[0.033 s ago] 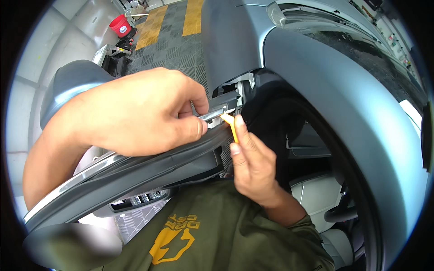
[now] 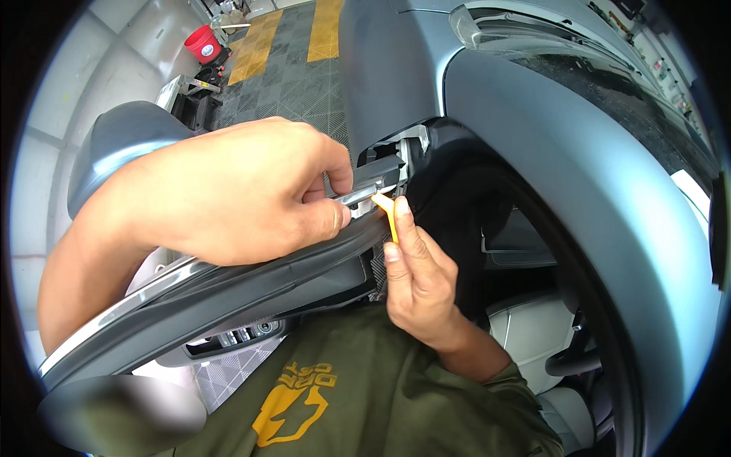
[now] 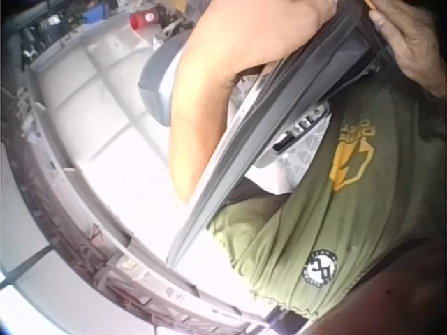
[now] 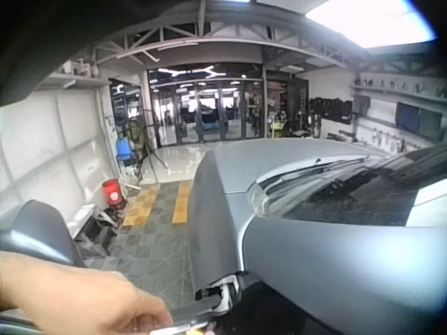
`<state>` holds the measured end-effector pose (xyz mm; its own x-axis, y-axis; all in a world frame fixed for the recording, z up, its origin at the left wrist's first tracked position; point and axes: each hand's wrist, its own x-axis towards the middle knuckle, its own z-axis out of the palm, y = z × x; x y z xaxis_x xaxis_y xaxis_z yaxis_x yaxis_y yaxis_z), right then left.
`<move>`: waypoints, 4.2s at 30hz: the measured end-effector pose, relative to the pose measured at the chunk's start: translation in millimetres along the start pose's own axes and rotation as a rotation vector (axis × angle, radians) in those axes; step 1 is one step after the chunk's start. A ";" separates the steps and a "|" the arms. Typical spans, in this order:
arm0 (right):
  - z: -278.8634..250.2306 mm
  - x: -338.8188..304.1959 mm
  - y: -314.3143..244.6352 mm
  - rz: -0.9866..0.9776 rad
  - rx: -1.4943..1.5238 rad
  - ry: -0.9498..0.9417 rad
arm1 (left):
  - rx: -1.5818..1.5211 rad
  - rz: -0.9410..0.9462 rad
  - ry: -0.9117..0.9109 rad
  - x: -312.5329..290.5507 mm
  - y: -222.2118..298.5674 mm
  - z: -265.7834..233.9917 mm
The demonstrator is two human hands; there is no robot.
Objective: The person installs a new rubber weather stripping along the top edge of a car door frame. They use a yellow plastic pry tool to remove the old stripping and then press the new piece into place along the door's perimeter.
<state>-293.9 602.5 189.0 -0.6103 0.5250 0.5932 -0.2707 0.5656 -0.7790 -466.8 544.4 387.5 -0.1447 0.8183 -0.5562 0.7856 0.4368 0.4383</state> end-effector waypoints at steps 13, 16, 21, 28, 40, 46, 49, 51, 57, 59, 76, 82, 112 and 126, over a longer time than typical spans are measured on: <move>14.3 -4.7 -3.7 -0.090 -0.219 0.023 | 0.239 0.287 0.224 -2.6 -10.2 21.6; 6.9 -3.7 1.5 -0.110 -0.195 0.011 | 0.260 0.238 0.209 -5.1 -2.6 20.7; 7.7 1.7 22.8 -0.254 -0.187 0.060 | 0.174 0.164 0.162 -4.6 -5.3 16.5; -0.1 8.2 23.9 -0.219 -0.037 0.023 | 0.010 0.089 0.086 -4.6 -9.5 7.6; -36.9 23.5 2.5 0.006 0.081 -0.282 | -0.383 0.020 0.114 -20.5 -21.8 5.2; -26.0 4.5 16.7 0.054 0.203 -0.230 | -1.441 0.127 0.467 -53.2 -58.1 59.1; -20.2 -3.8 12.5 0.160 0.229 -0.147 | -1.592 0.422 0.606 -62.8 -89.1 101.1; -22.9 -7.2 -1.7 0.259 0.243 -0.132 | -1.335 0.357 0.962 -75.6 -89.9 141.4; -11.7 -47.4 -41.2 0.313 0.053 0.215 | -0.771 0.640 1.203 -73.8 -115.1 219.1; 1.7 -79.0 -55.0 0.219 -0.157 0.236 | -0.719 0.742 1.124 -79.7 -125.3 232.6; 132.4 -441.8 -325.9 0.801 -0.416 0.883 | 0.361 1.133 -0.343 -135.2 -80.4 454.2; 184.4 -605.2 -439.9 0.885 -0.659 0.995 | 0.920 1.308 -0.601 -209.7 -37.9 603.8; 204.7 -1371.6 -885.6 1.337 -0.604 1.995 | 0.854 1.892 -1.096 -766.6 293.0 1307.7; 62.8 -1459.0 -906.9 1.293 -0.062 0.996 | 0.307 0.914 -0.902 -830.2 155.1 1281.4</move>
<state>795.2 -716.4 17.2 0.3070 0.8081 -0.5028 0.0530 -0.5420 -0.8387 546.2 -545.9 12.5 0.8621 0.1847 -0.4719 0.5066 -0.3362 0.7939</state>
